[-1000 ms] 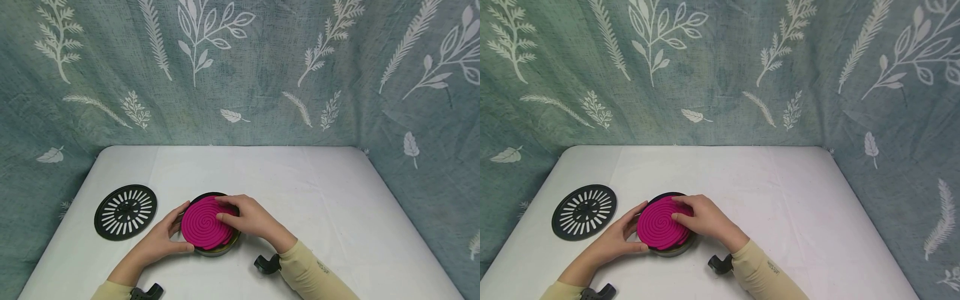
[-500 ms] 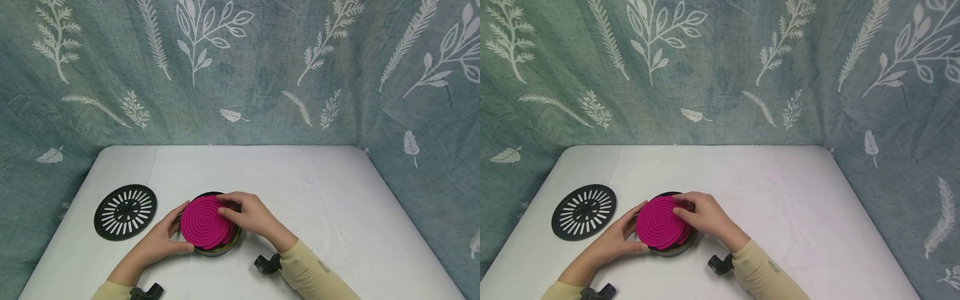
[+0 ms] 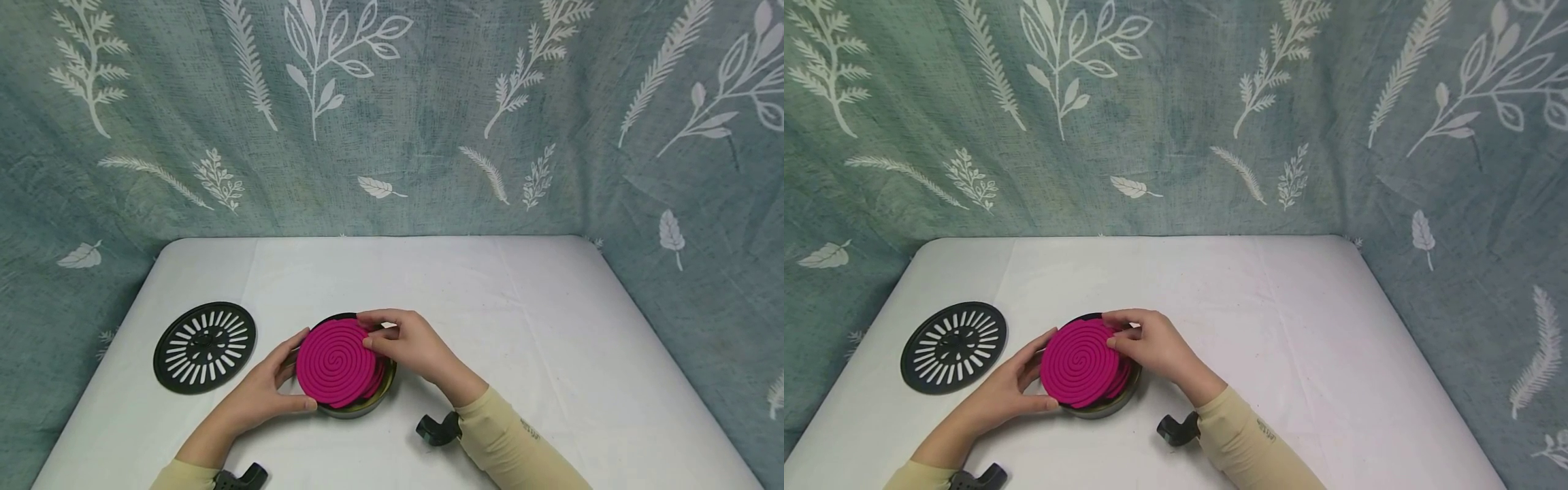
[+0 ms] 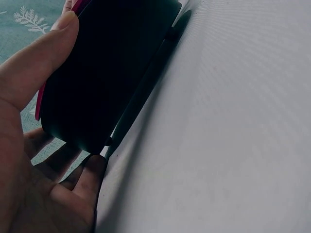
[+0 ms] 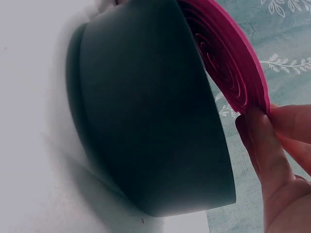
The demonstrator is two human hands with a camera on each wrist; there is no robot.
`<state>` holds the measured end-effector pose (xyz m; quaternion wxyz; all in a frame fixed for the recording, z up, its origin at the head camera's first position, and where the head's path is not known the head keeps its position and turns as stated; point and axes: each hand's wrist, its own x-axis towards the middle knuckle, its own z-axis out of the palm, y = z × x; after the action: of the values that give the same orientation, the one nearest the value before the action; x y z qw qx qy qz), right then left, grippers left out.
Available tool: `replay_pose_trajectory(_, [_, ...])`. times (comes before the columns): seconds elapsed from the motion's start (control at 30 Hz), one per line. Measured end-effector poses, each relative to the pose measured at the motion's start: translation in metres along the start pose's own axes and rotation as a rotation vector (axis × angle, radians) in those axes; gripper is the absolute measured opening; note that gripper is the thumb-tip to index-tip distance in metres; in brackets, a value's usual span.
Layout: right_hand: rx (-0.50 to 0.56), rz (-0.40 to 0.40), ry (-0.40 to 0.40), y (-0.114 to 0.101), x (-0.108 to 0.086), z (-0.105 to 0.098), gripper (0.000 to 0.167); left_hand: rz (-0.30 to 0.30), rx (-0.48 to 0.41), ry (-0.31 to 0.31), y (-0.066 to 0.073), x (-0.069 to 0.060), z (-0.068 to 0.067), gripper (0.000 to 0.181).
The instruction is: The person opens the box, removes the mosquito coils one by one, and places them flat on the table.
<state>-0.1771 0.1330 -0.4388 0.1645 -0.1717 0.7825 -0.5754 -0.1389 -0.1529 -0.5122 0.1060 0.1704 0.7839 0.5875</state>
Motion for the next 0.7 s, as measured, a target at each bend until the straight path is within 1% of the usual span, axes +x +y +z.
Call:
replay_pose_trajectory(0.2, [0.107,0.056,-0.024,0.0043,0.0032,-0.0003,0.043,-0.011,-0.002,0.008,-0.0006,-0.0003,0.0005,0.115])
replay_pose_trajectory(0.37, [0.153,0.091,-0.037,0.0075,0.0053,-0.0005,0.045,-0.033,0.008,0.018,-0.0002,-0.0002,0.0007,0.117])
replay_pose_trajectory(0.5, [0.169,0.089,-0.049,0.0077,0.0053,-0.0009,0.046,-0.031,0.007,0.011,0.0008,0.0000,0.0004,0.117])
replay_pose_trajectory(0.7, [0.175,0.094,-0.085,0.0088,0.0051,-0.0024,0.047,-0.005,0.000,-0.004,0.0010,0.0000,0.0001,0.115])
